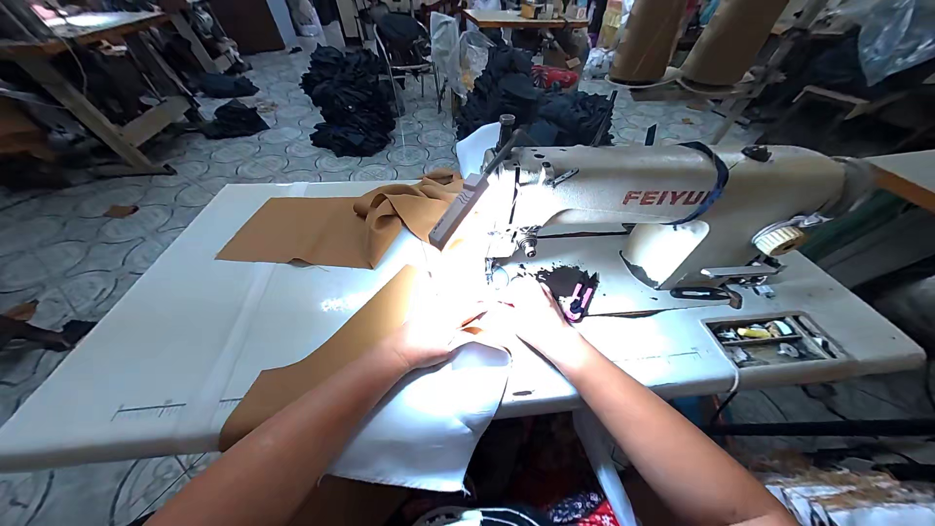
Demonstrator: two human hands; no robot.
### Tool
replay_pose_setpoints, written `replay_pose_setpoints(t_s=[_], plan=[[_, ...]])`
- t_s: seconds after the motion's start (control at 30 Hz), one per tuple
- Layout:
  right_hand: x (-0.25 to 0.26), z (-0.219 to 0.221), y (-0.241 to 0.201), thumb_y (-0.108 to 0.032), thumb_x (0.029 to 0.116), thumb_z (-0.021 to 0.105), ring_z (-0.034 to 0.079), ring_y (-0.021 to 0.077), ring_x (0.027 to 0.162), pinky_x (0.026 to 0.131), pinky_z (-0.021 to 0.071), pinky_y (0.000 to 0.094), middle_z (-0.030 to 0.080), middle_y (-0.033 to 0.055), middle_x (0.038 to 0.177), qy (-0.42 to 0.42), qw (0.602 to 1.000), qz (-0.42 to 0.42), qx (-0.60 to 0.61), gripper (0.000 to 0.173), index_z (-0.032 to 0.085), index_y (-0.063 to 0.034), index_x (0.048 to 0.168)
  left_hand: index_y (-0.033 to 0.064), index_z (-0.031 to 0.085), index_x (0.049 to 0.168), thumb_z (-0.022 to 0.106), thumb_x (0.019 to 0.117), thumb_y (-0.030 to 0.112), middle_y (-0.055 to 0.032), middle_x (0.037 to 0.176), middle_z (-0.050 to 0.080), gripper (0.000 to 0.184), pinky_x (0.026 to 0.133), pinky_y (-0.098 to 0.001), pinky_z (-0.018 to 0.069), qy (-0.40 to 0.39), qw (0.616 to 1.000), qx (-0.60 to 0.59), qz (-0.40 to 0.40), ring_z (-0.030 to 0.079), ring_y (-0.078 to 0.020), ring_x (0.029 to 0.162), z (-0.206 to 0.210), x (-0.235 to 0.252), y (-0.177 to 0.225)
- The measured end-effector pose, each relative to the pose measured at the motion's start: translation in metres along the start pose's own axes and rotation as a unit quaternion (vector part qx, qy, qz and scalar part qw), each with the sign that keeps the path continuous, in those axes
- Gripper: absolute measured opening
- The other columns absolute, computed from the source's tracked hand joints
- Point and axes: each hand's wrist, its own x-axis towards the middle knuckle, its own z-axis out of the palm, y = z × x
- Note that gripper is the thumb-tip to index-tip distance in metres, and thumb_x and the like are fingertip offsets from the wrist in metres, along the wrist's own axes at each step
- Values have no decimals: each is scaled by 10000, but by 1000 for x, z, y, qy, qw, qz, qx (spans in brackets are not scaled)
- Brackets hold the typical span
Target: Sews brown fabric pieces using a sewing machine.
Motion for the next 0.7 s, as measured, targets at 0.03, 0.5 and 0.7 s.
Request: replay_pose_setpoints(t_s=[0.03, 0.5, 0.7], plan=[[3, -2, 1, -197, 993, 626, 658, 369, 1081, 992, 477, 562, 719, 198, 1048, -1, 1000, 2, 0, 230, 776, -28, 1038, 164, 590, 1455, 437, 1023, 281, -35, 1521, 547, 473, 1171, -521, 299, -15, 1000, 0, -10, 471, -231, 1424, -2, 4, -1], [17, 5, 7, -228, 958, 653, 677, 356, 1043, 934, 511, 558, 718, 191, 1028, 66, 998, 13, 22, 262, 736, 18, 994, 139, 563, 1474, 441, 1027, 289, -68, 1532, 530, 487, 1148, -555, 296, -5, 1000, 6, -6, 490, -243, 1406, -4, 17, -10], [18, 10, 14, -202, 953, 664, 671, 368, 1052, 944, 503, 547, 722, 197, 1032, 70, 997, 16, 24, 230, 761, 5, 974, 103, 609, 1423, 464, 996, 248, -97, 1473, 582, 474, 1107, -556, 357, 21, 1000, 2, 14, 540, -276, 1353, -4, 19, -12]])
